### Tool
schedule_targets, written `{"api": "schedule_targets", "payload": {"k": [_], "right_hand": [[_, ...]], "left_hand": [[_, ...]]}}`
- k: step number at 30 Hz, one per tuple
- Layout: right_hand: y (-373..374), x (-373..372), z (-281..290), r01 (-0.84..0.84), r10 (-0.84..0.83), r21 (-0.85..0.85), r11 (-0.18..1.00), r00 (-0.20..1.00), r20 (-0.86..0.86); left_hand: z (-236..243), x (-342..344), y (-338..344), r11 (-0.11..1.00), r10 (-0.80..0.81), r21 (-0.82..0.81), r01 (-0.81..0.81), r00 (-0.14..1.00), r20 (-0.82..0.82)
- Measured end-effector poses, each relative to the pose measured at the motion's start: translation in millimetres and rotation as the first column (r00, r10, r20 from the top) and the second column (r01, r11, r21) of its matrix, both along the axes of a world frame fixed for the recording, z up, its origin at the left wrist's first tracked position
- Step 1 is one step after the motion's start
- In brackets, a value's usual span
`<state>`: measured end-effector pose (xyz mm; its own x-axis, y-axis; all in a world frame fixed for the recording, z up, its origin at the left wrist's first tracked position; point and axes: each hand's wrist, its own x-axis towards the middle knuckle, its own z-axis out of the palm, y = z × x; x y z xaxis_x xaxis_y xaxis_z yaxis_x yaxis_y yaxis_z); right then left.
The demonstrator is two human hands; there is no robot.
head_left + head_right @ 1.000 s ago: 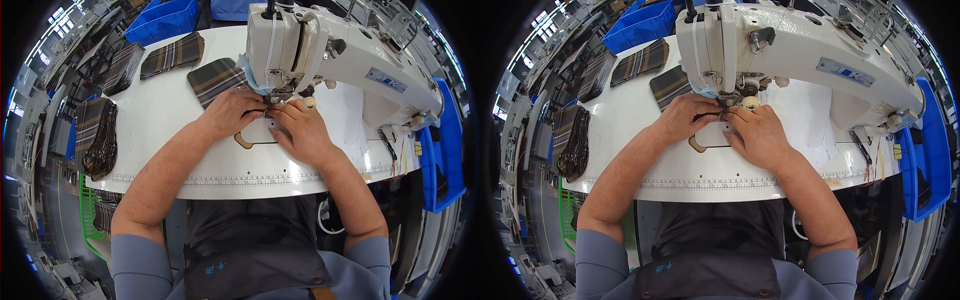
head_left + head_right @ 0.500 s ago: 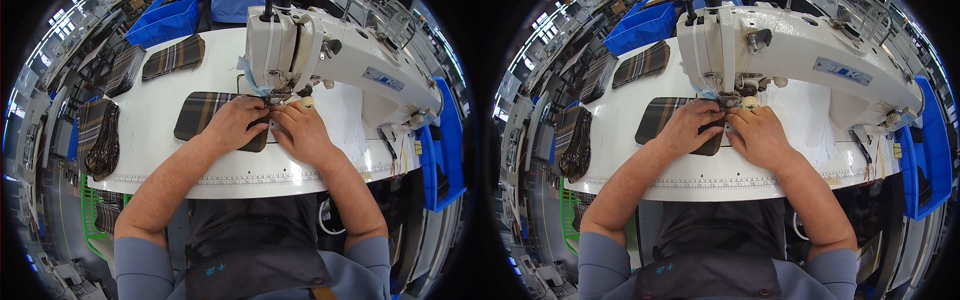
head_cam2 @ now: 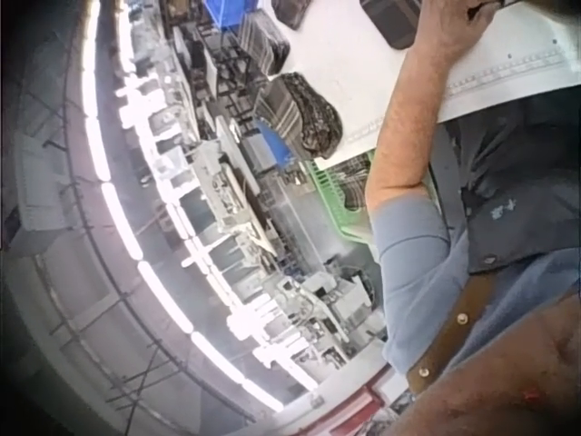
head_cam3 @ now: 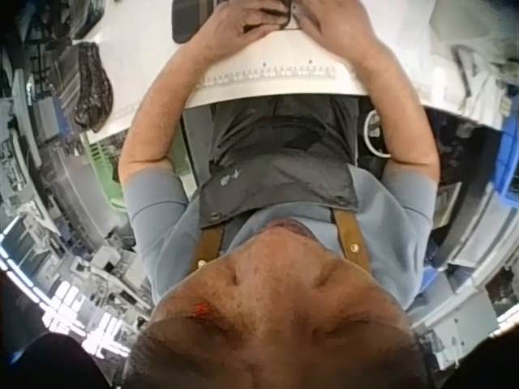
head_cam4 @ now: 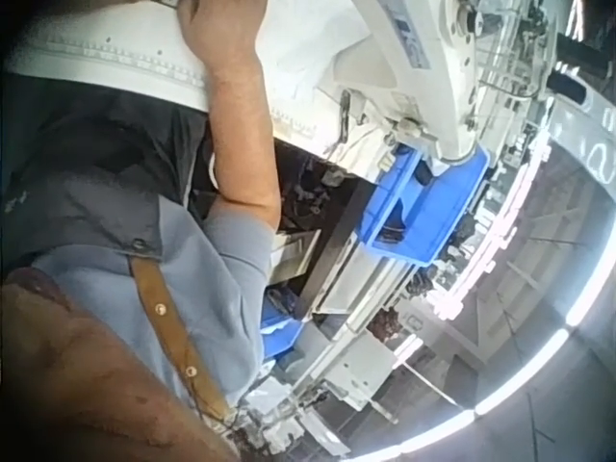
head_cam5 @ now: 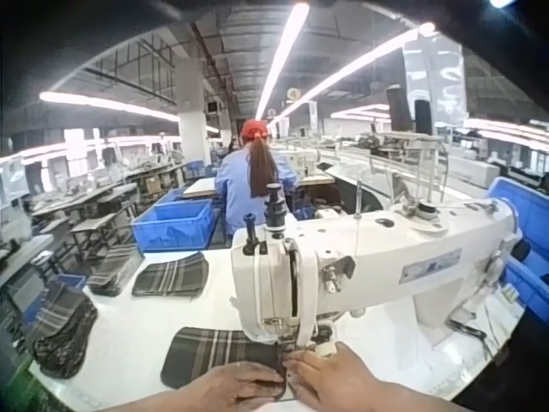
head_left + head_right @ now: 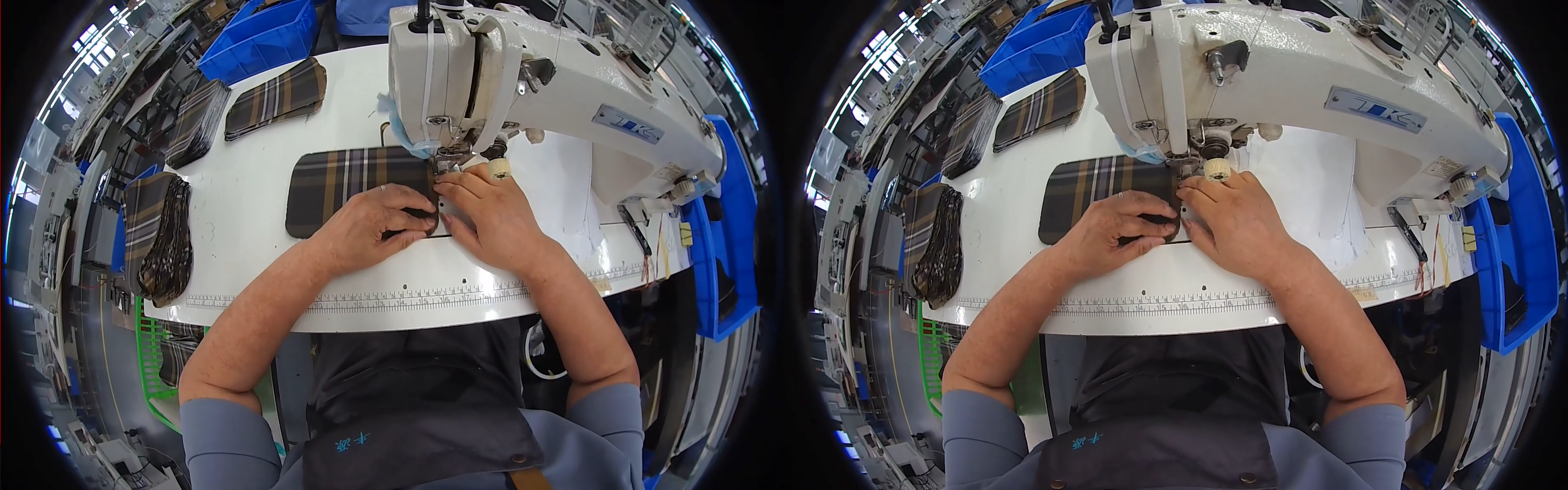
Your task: Sewing pieces of plaid fabric together using an industrial sewing machine in a garment factory.
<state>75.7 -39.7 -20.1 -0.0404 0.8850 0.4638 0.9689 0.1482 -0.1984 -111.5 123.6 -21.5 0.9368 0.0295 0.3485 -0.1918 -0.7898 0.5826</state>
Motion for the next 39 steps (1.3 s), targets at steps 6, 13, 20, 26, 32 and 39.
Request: {"api": "schedule_targets", "payload": {"k": [6,13,20,26,32,39], "right_hand": [[0.7,-1.2,-1.2,0.019,-0.019,-0.002,1.0,1.0,0.011],[-0.5,-2.9,0.7,0.048,-0.048,-0.029,0.998,0.999,0.021],[-0.5,-2.4,-1.0,0.042,-0.042,-0.001,0.999,0.999,0.017],[1.1,-3.2,-2.0,0.034,-0.035,0.029,0.999,0.999,0.025],[-1.3,-3.9,0.6,0.039,-0.04,0.033,0.999,0.999,0.031],[-2.3,-4.8,1.7,0.011,-0.012,0.038,0.999,0.999,0.031]], "left_hand": [[-3.4,15.5,13.7,0.997,0.053,0.056,-0.057,0.997,0.059],[-2.8,29.7,18.9,0.977,0.174,0.114,-0.181,0.983,0.066],[-2.7,33.6,10.4,0.943,0.228,0.223,-0.245,0.968,0.102],[-9.6,33.2,12.9,0.937,0.243,0.213,-0.279,0.954,0.177],[-10.3,33.5,6.5,0.915,0.296,0.241,-0.323,0.945,0.141],[-13.0,31.6,4.1,0.846,0.385,0.375,-0.38,0.921,0.064]]}}
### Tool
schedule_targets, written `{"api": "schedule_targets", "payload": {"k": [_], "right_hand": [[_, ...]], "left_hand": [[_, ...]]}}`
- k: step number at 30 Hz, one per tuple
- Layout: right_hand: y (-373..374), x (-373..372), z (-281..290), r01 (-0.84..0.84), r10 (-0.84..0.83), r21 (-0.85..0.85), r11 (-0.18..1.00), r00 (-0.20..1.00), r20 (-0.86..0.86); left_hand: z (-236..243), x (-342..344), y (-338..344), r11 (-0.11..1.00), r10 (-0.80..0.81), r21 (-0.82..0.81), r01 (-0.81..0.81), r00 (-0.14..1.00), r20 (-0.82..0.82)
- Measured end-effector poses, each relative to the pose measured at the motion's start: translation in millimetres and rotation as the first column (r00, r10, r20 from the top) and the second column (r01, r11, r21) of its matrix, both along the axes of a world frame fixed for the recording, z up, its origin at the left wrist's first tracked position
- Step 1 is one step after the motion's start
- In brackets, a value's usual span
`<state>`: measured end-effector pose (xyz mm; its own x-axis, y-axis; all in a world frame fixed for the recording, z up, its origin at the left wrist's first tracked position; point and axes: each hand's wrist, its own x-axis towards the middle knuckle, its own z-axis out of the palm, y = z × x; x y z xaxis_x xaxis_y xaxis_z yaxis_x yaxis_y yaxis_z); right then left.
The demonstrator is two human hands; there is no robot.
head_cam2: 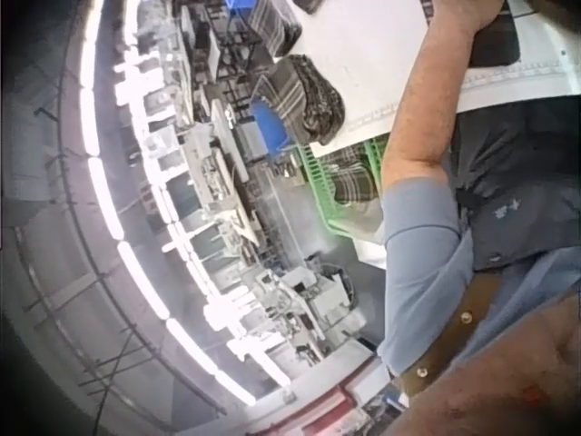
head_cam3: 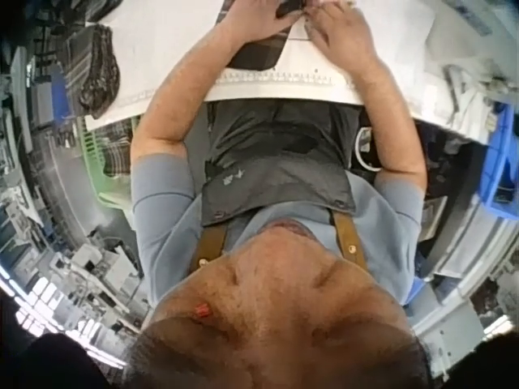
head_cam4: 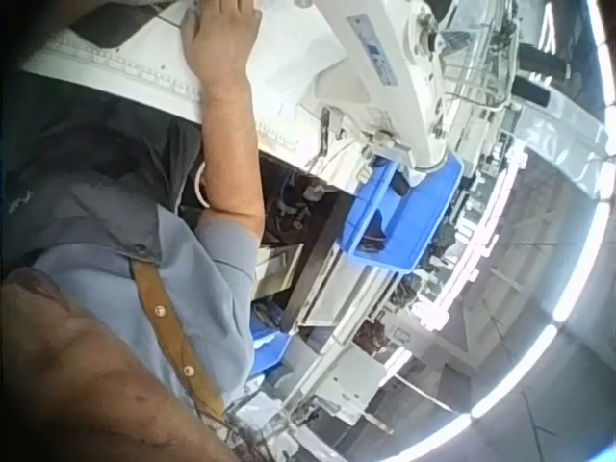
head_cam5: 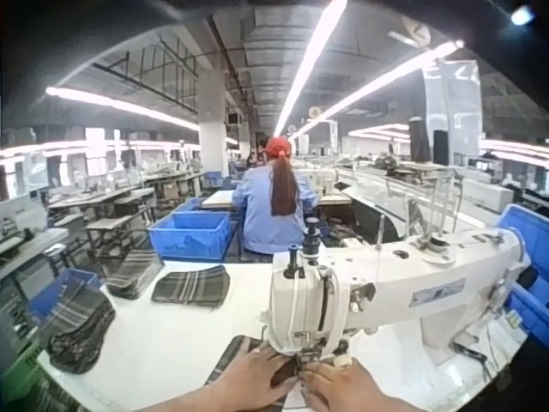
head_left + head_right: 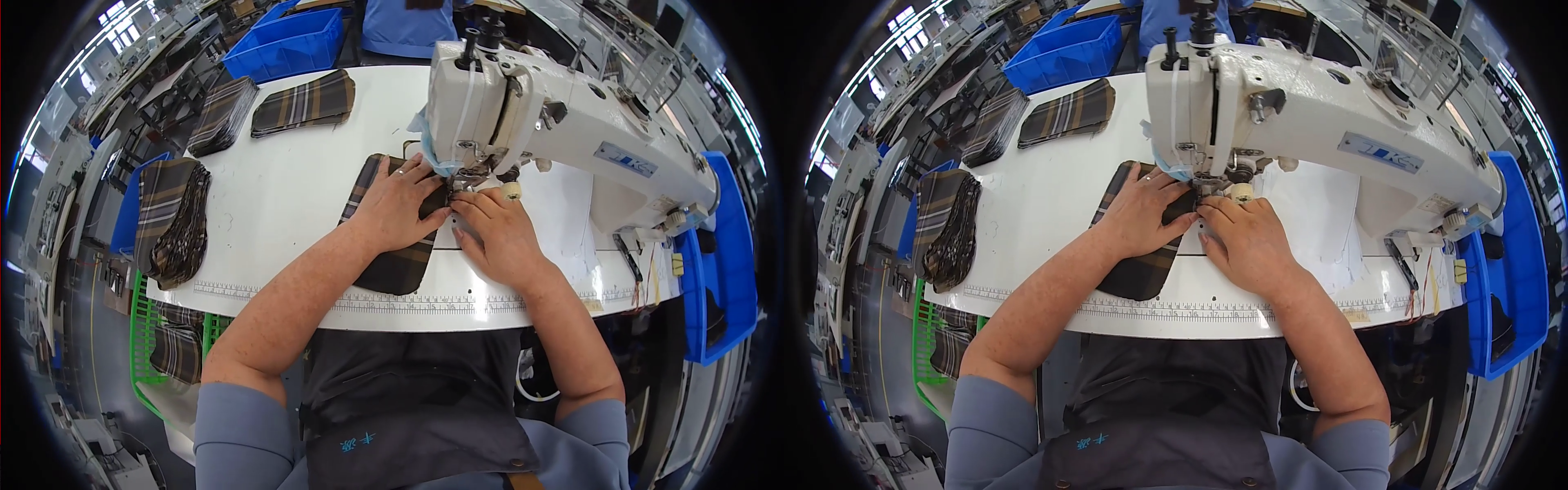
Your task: Sewing pieces of plaid fabric together using an industrial sewing machine in a garment factory.
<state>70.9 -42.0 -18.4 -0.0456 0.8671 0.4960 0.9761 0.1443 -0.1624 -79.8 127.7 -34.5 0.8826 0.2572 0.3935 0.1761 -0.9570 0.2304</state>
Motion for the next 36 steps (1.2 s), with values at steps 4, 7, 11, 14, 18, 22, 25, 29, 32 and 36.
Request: {"api": "schedule_targets", "payload": {"k": [4,7,11,14,18,22,25,29,32,36], "right_hand": [[-0.5,-2.9,4.2,-0.003,0.003,-0.029,1.0,1.0,0.016],[2.6,-6.8,5.3,-0.019,0.019,-0.007,1.0,0.999,0.045],[3.6,-7.5,7.7,-0.036,0.035,0.01,0.999,0.999,0.032],[2.7,-8.2,8.9,-0.065,0.065,0.011,0.998,0.998,0.023],[3.4,-23.3,12.7,-0.177,0.175,-0.037,0.984,0.983,-0.05],[16.2,-57.2,16.6,-0.337,0.323,-0.167,0.927,0.94,-0.108],[27.4,-64.6,3.4,-0.295,0.294,-0.225,0.929,0.955,-0.037],[45.0,-62.1,1.8,-0.273,0.263,-0.256,0.927,0.962,-0.075],[48.7,-62.8,-0.8,-0.259,0.247,-0.252,0.933,0.966,-0.077],[48.0,-61.1,-2.2,-0.229,0.227,-0.28,0.932,0.973,-0.04]], "left_hand": [[-1.8,1.3,1.9,1.0,0.015,-0.007,-0.015,1.0,-0.022],[-1.7,-2.9,6.4,0.999,-0.006,-0.04,0.003,0.997,-0.073],[12.6,-22.2,7.6,0.981,-0.097,-0.18,0.074,0.988,-0.124],[22.9,-50.0,2.6,0.917,-0.322,-0.3,0.262,0.931,-0.172],[22.3,-93.4,-20.0,0.756,-0.561,-0.476,0.449,0.819,-0.118],[35.7,-137.1,-50.4,0.888,-0.454,-0.192,0.417,0.862,-0.225],[41.4,-166.2,-54.8,0.968,-0.227,-0.179,0.177,0.922,-0.314],[39.9,-197.7,-39.4,0.957,-0.171,-0.273,0.093,0.946,-0.277],[47.2,-197.5,-27.0,0.967,-0.148,-0.245,0.069,0.935,-0.322],[62.4,-186.8,-28.5,0.969,-0.134,-0.245,0.039,0.912,-0.387]]}}
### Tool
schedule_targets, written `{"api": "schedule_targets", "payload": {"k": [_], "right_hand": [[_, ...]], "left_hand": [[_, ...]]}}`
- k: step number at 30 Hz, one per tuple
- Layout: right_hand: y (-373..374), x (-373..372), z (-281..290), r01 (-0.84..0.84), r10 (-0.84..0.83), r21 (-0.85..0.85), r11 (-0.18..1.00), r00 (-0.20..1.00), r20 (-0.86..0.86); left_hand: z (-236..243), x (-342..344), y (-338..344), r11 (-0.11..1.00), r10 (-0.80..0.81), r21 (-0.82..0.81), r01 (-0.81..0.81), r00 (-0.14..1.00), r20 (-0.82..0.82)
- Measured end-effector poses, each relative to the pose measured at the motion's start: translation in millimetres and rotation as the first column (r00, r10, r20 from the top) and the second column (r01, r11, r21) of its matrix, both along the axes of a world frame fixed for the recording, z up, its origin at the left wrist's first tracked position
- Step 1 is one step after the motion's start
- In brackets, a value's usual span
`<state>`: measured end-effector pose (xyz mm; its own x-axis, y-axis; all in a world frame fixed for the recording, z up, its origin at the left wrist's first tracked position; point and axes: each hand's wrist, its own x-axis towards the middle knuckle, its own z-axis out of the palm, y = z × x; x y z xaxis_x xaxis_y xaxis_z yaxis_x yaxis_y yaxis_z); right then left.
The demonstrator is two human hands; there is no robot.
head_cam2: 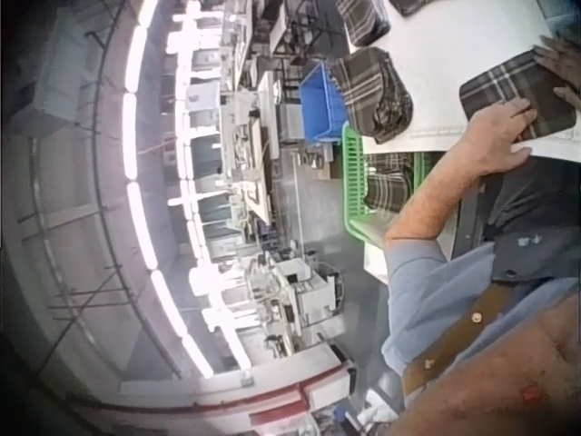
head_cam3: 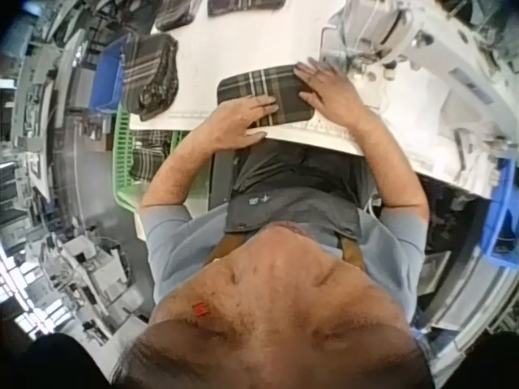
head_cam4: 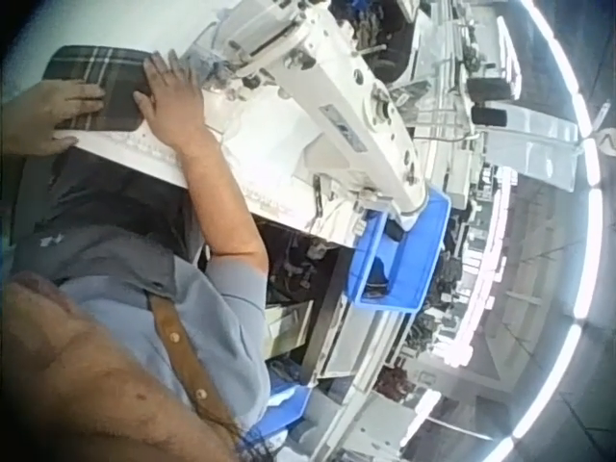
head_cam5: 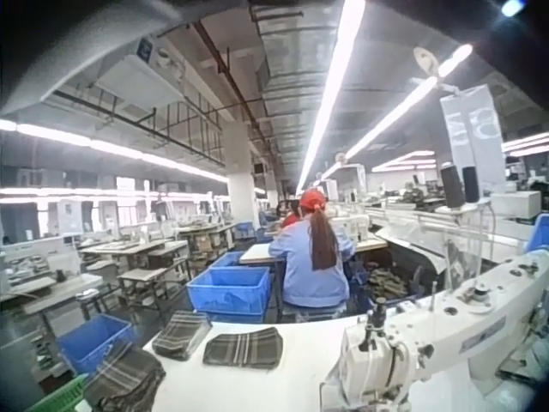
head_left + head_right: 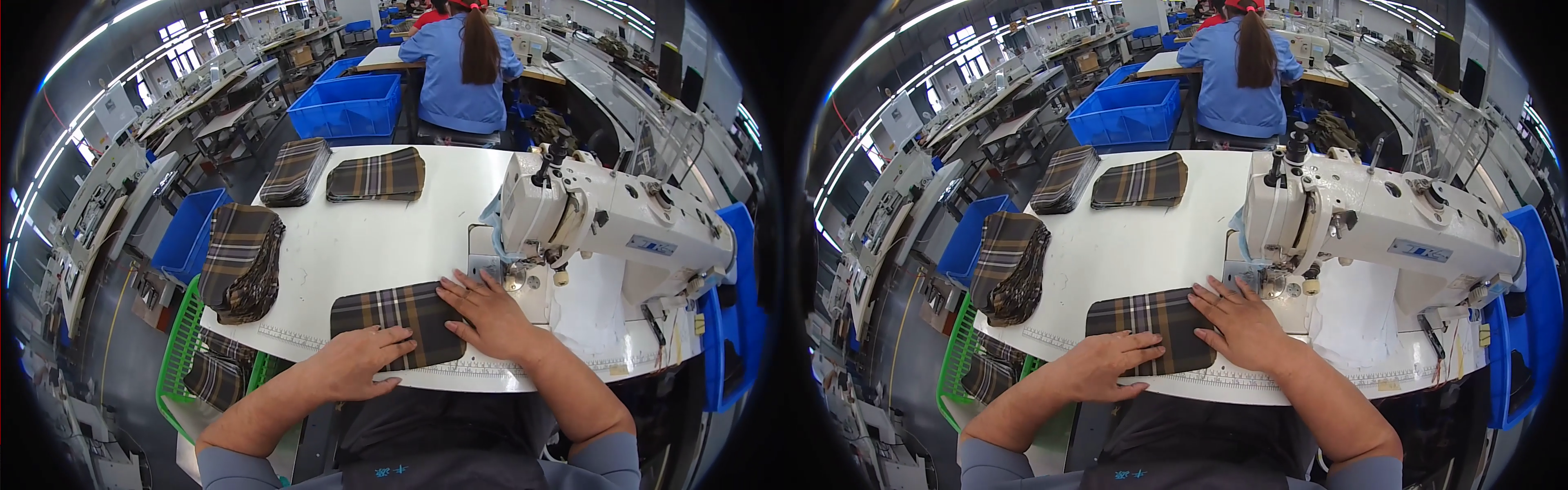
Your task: Sewing pieces of plaid fabric together using an industrial sewing machine in a garment factory.
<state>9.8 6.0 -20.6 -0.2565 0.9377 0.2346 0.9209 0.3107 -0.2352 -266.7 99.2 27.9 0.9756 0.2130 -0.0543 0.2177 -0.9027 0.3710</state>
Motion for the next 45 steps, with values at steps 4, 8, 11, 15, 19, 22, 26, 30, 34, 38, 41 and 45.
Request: {"api": "schedule_targets", "payload": {"k": [4,8,11,15,19,22,26,30,34,38,41,45], "right_hand": [[-5.7,2.4,0.9,0.017,-0.017,-0.006,1.0,1.0,-0.023],[-8.8,3.6,5.7,0.037,-0.037,-0.029,0.999,0.999,-0.003],[-7.8,3.1,1.9,0.128,-0.128,-0.009,0.992,0.984,-0.12],[-5.2,4.3,2.2,0.149,-0.146,0.012,0.989,0.979,-0.141],[-3.4,4.5,-0.4,0.14,-0.136,0.033,0.99,0.985,-0.101],[-4.2,4.1,-0.4,0.139,-0.135,0.037,0.99,0.987,-0.083],[-4.4,2.0,0.6,0.12,-0.116,0.045,0.992,0.989,-0.089],[-5.8,4.7,-4.3,0.124,-0.119,0.054,0.991,0.99,-0.08],[-6.2,4.3,-2.7,0.12,-0.116,0.064,0.991,0.991,-0.067],[-7.6,11.2,-10.6,0.175,-0.171,0.068,0.982,0.983,-0.062],[-1.6,9.2,-17.3,0.113,-0.097,0.173,0.978,0.99,-0.101],[-2.3,7.1,-18.3,0.095,-0.045,0.271,0.958,0.982,-0.183]], "left_hand": [[-3.5,9.8,0.7,0.998,-0.014,0.064,0.01,0.997,0.069],[-6.2,15.6,8.8,0.982,-0.087,0.173,0.074,0.994,0.07],[1.2,18.8,47.8,0.976,-0.077,0.212,0.049,0.989,0.126],[43.2,42.0,111.9,0.904,0.271,0.174,-0.391,0.837,0.475],[59.2,74.8,181.8,0.765,0.195,0.331,-0.553,0.688,0.699],[51.8,103.1,218.3,0.622,-0.114,0.576,-0.53,0.667,0.736],[-14.1,109.8,258.5,0.664,0.049,0.573,-0.481,0.792,0.608],[-66.3,109.6,229.6,0.779,0.48,0.206,-0.591,0.776,0.41],[-57.6,106.9,197.3,0.806,0.347,0.274,-0.525,0.794,0.5],[-53.9,117.0,138.4,0.903,0.169,0.334,-0.27,0.938,0.301],[-44.5,112.2,80.0,0.96,0.111,0.228,-0.159,0.971,0.211],[-44.0,101.5,26.2,0.98,0.068,0.17,-0.099,0.981,0.184]]}}
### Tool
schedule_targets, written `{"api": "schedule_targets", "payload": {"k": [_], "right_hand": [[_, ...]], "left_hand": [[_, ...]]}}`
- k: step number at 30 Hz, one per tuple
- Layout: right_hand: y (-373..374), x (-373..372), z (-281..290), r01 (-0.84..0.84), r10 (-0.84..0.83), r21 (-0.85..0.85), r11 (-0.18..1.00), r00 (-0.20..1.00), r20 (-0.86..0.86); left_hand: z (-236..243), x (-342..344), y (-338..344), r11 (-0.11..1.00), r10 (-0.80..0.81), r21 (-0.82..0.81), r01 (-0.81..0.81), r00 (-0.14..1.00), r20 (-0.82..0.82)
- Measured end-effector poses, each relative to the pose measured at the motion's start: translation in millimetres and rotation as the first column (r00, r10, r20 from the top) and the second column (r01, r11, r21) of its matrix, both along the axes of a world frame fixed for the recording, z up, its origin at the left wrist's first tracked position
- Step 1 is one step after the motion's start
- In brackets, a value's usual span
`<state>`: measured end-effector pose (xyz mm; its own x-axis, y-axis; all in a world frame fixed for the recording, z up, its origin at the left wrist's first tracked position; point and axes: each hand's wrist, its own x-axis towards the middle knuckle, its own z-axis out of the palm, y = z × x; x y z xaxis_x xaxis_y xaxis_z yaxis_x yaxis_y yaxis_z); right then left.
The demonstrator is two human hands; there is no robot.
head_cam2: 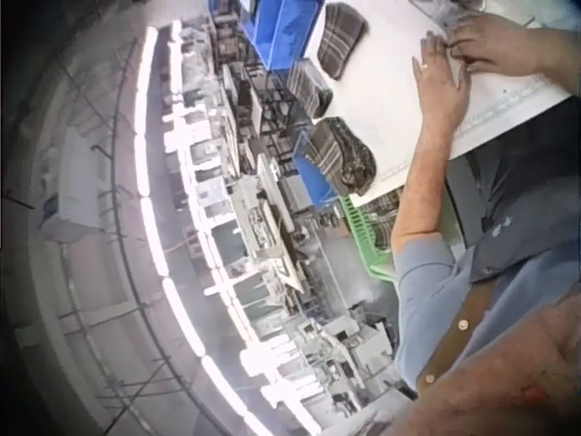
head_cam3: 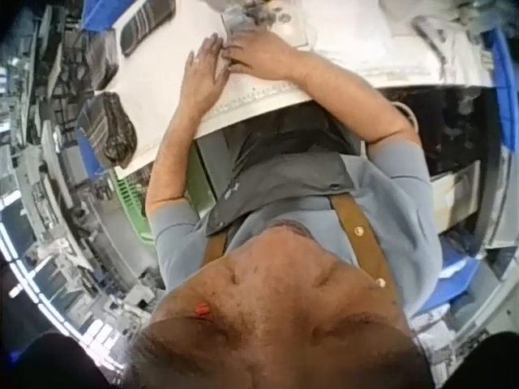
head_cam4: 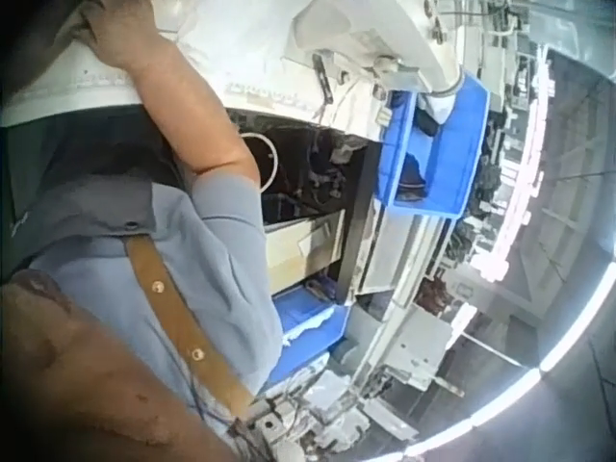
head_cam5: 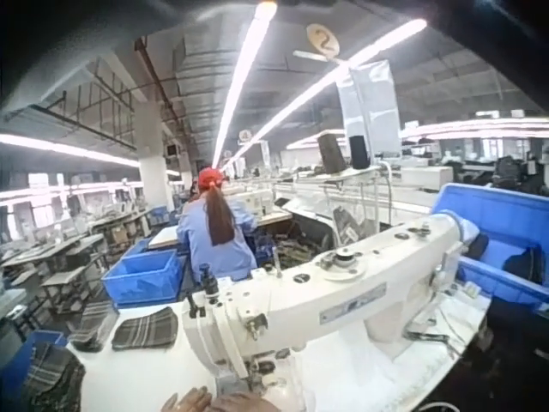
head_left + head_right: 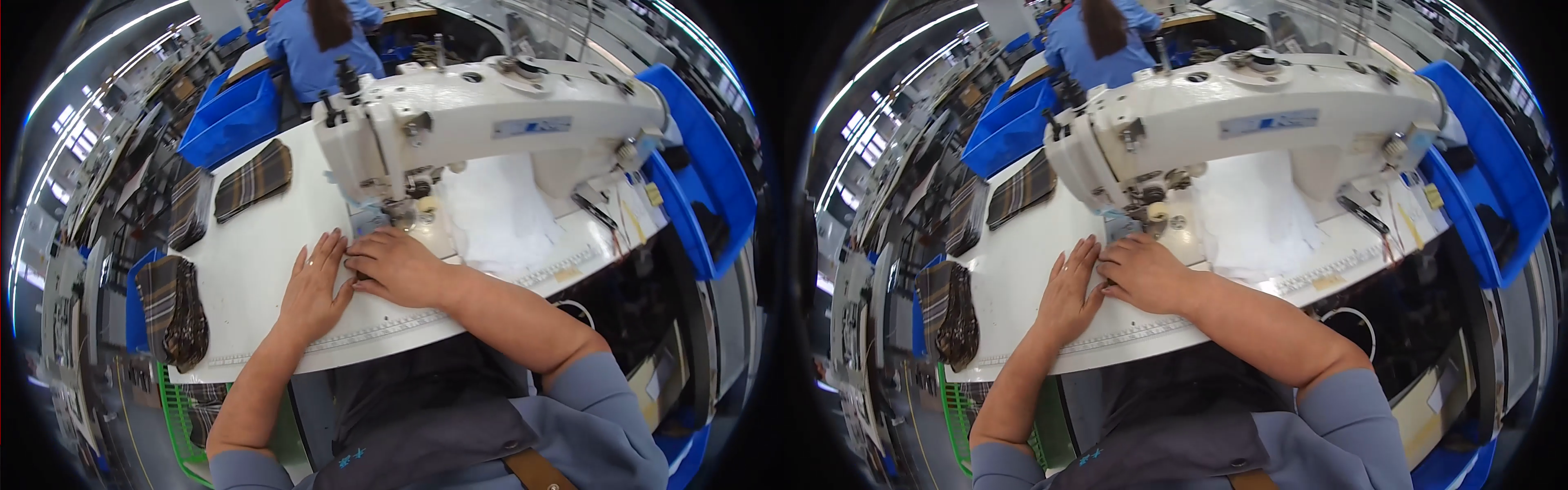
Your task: Sewing pieces of plaid fabric together using an industrial sewing machine in a garment factory.
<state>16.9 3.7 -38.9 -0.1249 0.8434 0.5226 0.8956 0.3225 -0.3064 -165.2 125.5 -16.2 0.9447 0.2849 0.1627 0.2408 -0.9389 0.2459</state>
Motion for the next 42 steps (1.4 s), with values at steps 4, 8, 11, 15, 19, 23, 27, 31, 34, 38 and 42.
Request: {"api": "schedule_targets", "payload": {"k": [4,8,11,15,19,23,27,31,34,38,42], "right_hand": [[-34.2,2.9,10.8,0.059,-0.067,0.116,0.991,0.996,0.065],[-91.0,11.3,12.8,0.115,-0.11,0.253,0.961,0.993,-0.031],[-131.4,44.9,26.7,0.361,-0.34,0.256,0.897,0.932,-0.123],[-170.1,110.8,27.5,0.678,-0.592,0.165,0.717,0.716,-0.37],[-158.0,136.3,29.8,0.777,-0.793,-0.158,0.609,0.589,-0.156],[-122.3,148.0,18.2,0.757,-0.754,0.006,0.654,0.652,-0.077],[-124.5,181.4,-1.8,0.74,-0.744,0.1,0.665,0.668,0.01],[-128.7,163.9,29.0,0.693,-0.675,0.149,0.706,0.721,-0.153],[-147.3,129.4,58.9,0.63,-0.554,0.034,0.776,0.706,-0.441],[-187.9,93.6,58.2,0.465,-0.34,0.053,0.884,0.715,-0.61],[-201.9,38.5,60.1,0.312,-0.115,0.168,0.935,0.716,-0.688]], "left_hand": [[-0.6,-2.9,-31.6,0.999,0.017,0.04,-0.015,0.998,-0.058],[1.7,-1.5,-48.7,0.998,-0.061,-0.009,0.061,0.994,-0.095],[6.2,4.2,-61.6,0.996,-0.09,0.015,0.092,0.992,-0.086],[6.9,44.7,-97.6,0.98,-0.201,-0.01,0.201,0.975,-0.091],[6.2,72.5,-124.0,0.934,-0.351,0.049,0.355,0.933,-0.079],[-8.8,85.4,-134.7,0.906,-0.422,0.017,0.422,0.906,0.018],[-22.1,96.7,-143.3,0.874,-0.465,-0.101,0.476,0.877,0.12],[-36.3,97.2,-144.5,0.865,-0.479,-0.061,0.498,0.855,0.198],[-32.3,93.2,-141.0,0.869,-0.447,-0.113,0.481,0.863,0.234],[-18.8,91.2,-137.7,0.881,-0.292,-0.273,0.386,0.898,0.328],[-35.2,91.8,-132.6,0.357,-0.124,-0.768,0.533,0.841,0.526]]}}
